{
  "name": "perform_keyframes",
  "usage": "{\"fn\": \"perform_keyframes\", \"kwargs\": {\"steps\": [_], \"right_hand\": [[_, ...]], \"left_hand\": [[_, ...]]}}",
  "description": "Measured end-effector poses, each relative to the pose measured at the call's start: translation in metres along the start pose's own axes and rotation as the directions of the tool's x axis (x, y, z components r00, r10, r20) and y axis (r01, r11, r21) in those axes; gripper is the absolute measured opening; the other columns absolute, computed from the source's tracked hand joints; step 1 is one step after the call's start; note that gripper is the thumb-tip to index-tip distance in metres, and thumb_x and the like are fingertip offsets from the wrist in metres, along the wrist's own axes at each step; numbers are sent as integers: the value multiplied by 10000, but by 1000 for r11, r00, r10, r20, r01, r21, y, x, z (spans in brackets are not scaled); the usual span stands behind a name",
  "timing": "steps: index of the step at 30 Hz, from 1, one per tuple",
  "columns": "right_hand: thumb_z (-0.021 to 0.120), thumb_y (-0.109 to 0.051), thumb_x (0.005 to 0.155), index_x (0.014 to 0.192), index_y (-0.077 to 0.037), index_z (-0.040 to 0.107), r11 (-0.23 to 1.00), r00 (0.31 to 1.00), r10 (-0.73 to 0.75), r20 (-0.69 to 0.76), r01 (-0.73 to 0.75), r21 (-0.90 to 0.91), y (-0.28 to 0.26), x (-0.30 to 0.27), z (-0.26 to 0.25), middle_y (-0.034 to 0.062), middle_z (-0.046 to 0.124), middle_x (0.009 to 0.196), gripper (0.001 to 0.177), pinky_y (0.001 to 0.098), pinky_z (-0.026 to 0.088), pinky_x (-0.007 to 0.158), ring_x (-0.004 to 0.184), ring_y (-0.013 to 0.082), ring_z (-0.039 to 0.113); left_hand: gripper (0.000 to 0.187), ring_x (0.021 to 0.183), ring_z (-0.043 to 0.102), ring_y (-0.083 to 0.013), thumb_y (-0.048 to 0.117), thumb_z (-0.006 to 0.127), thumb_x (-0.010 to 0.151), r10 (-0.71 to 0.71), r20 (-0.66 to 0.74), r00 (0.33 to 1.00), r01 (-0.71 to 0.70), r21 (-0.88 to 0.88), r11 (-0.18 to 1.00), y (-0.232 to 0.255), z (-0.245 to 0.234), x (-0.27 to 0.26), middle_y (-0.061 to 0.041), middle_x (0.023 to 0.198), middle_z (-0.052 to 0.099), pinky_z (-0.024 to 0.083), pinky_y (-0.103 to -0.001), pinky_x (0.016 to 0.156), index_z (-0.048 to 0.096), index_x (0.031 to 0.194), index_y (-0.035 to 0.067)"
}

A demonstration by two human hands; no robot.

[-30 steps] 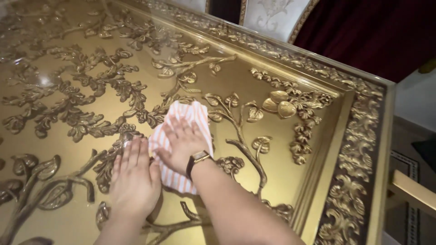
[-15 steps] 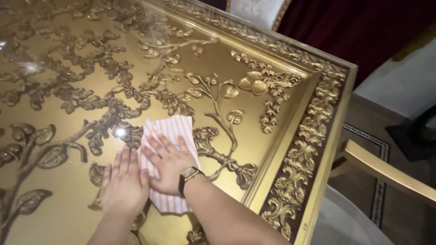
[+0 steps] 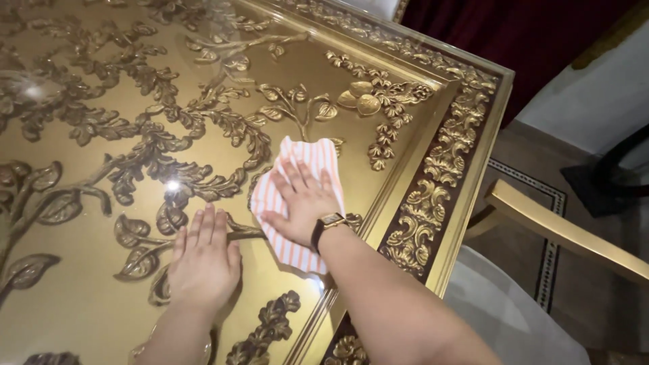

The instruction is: Wipe an ornate gold dining table with a cloth.

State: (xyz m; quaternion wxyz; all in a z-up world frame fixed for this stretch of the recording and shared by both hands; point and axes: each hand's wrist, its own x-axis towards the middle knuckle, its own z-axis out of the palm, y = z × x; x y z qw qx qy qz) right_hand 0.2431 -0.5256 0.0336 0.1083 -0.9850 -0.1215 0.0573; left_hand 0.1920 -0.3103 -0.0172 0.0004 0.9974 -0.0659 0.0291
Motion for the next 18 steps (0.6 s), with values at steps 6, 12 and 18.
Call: {"fn": "perform_keyframes", "kwargs": {"steps": [6, 12, 18], "right_hand": [[493, -699, 882, 1587, -174, 299, 999, 998, -25, -57, 23, -23, -10, -30, 9, 122, 164, 1701, 900, 578, 69, 1228, 1557, 343, 133], [481, -701, 877, 1593, -183, 279, 998, 997, -68, -38, 67, -6, -41, -55, 18, 121, 156, 1690, 907, 571, 58, 1226, 1557, 337, 111], [433, -696, 901, 1608, -174, 207, 990, 987, -134, 88, 137, -21, -86, -77, 20, 127, 65, 1704, 907, 512, 24, 1229, 1561, 317, 60]], "left_hand": [[661, 1521, 239, -210, 408, 375, 956, -4, -58, 998, 2, -44, 999, -7, -15, -17, -85, 1631, 304, 160, -430, 1228, 349, 1532, 84], [663, 1522, 268, -221, 393, 413, 951, -18, -118, 993, 12, -48, 999, -23, -30, -42, -103, 1629, 336, 174, -431, 1234, 364, 1526, 68], [685, 1519, 241, -236, 388, 423, 929, -61, -57, 997, 57, -60, 997, -38, -36, -77, -76, 1628, 312, 157, -424, 1233, 343, 1543, 94]]}}
